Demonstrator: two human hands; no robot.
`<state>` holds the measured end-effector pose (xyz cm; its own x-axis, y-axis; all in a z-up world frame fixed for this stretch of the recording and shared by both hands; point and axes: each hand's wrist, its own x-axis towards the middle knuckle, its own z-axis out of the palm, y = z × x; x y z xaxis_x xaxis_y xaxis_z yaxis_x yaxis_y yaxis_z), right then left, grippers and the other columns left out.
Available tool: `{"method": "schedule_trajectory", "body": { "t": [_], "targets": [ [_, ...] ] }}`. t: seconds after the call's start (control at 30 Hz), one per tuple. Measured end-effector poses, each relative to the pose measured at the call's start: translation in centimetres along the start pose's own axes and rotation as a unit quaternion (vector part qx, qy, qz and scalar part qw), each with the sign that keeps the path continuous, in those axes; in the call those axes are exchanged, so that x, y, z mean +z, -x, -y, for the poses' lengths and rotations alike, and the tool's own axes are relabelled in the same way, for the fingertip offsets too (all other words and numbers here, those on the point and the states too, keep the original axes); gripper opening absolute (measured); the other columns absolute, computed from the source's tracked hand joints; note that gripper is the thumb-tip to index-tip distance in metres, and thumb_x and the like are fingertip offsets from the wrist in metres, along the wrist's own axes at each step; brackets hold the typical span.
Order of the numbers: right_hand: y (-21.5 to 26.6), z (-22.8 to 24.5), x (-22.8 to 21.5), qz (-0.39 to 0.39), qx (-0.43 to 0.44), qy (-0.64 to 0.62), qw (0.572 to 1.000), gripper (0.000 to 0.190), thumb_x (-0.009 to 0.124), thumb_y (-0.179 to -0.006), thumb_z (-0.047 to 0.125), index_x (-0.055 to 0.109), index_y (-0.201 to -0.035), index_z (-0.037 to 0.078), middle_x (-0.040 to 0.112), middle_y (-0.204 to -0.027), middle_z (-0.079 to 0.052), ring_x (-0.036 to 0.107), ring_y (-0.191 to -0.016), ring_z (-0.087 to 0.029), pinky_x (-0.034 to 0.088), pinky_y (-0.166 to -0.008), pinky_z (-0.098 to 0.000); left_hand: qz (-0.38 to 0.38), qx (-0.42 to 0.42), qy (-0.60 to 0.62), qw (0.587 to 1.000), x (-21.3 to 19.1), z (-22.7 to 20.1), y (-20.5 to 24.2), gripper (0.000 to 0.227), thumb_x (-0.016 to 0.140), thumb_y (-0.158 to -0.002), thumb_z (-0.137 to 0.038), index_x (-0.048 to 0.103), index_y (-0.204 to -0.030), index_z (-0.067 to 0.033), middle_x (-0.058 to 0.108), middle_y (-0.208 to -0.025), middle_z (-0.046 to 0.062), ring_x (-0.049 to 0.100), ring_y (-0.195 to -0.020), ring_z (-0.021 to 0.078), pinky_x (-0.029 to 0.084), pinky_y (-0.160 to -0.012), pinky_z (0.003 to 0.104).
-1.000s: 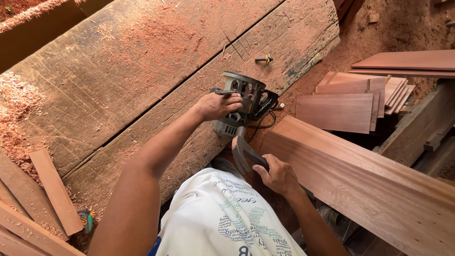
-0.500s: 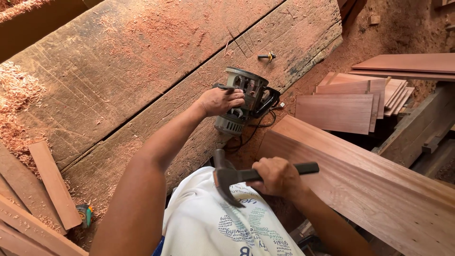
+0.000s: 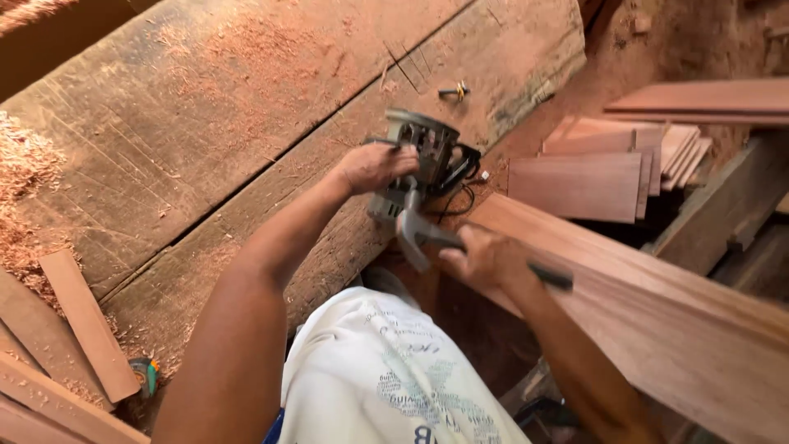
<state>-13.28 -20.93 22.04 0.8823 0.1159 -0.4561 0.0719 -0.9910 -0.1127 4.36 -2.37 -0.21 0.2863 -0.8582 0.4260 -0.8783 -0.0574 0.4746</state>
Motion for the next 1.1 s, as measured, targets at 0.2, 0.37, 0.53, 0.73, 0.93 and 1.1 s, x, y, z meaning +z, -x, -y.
{"method": "schedule_trajectory", "body": {
  "t": [0.2,0.37,0.53,0.73,0.93,1.1],
  "targets": [
    [3.5,2.8,1.6,-0.121,-0.159,-0.146,0.969,0.037,0.073,-0.086,0.041,0.061,-0.092,0.006,0.068,-0.077,-0.018,0.068,-0.068,-0.038,0.055,-0.058,-0.0470,0.022,-0.040,-0.013,0.999,1.1,0.5,0.4,0.036,0.052,-0.097,-0.016,0.058,-0.132,-0.0134,0.059,-0.142,0.006,0.053,-0.134,0.0251,0.043,-0.111,0.039],
    [1.0,1.2,-0.4,-0.059,-0.094,-0.029,0.993,0.036,0.077,-0.087,0.040,0.061,-0.084,0.008,0.066,-0.070,-0.019,0.066,-0.065,-0.041,0.052,-0.058,-0.0521,0.011,0.010,-0.075,0.997,1.9,2.0,-0.1,0.048,0.058,-0.089,-0.017,0.057,-0.137,-0.0126,0.058,-0.144,0.007,0.051,-0.139,0.0240,0.042,-0.114,0.038],
    [3.5,-0.8,2.5,-0.058,0.025,-0.049,0.997,0.035,0.076,-0.090,0.038,0.061,-0.088,0.007,0.068,-0.075,-0.016,0.069,-0.071,-0.038,0.054,-0.062,-0.0479,-0.028,0.014,-0.061,0.998,2.7,1.5,1.1,0.054,0.061,-0.086,-0.018,0.056,-0.138,-0.0107,0.056,-0.148,0.007,0.049,-0.142,0.0244,0.041,-0.113,0.038],
    [7.6,0.1,5.1,-0.084,-0.081,-0.124,0.985,0.040,0.079,-0.083,0.040,0.065,-0.096,0.005,0.069,-0.080,-0.015,0.070,-0.070,-0.038,0.056,-0.059,-0.0480,0.000,0.025,-0.062,0.998,2.1,0.5,0.9,0.059,0.065,-0.083,-0.017,0.055,-0.140,-0.0096,0.054,-0.151,0.008,0.045,-0.146,0.0242,0.038,-0.121,0.038],
    [10.1,-1.2,9.1,-0.044,0.011,-0.161,0.986,0.038,0.074,-0.089,0.041,0.064,-0.100,0.006,0.072,-0.083,-0.018,0.069,-0.077,-0.043,0.056,-0.063,-0.0508,0.034,0.019,-0.056,0.998,-0.2,-2.2,0.7,0.062,0.066,-0.077,-0.015,0.056,-0.137,-0.0060,0.056,-0.147,0.011,0.046,-0.144,0.0263,0.037,-0.118,0.038],
    [10.1,-0.6,8.7,-0.031,0.059,-0.186,0.980,0.040,0.073,-0.089,0.041,0.063,-0.103,0.005,0.073,-0.087,-0.020,0.070,-0.080,-0.043,0.057,-0.065,-0.0507,0.028,0.016,-0.061,0.998,-0.1,-2.2,0.7,0.057,0.065,-0.082,-0.015,0.055,-0.138,-0.0077,0.057,-0.147,0.010,0.046,-0.144,0.0261,0.036,-0.120,0.038]
  ]
}}
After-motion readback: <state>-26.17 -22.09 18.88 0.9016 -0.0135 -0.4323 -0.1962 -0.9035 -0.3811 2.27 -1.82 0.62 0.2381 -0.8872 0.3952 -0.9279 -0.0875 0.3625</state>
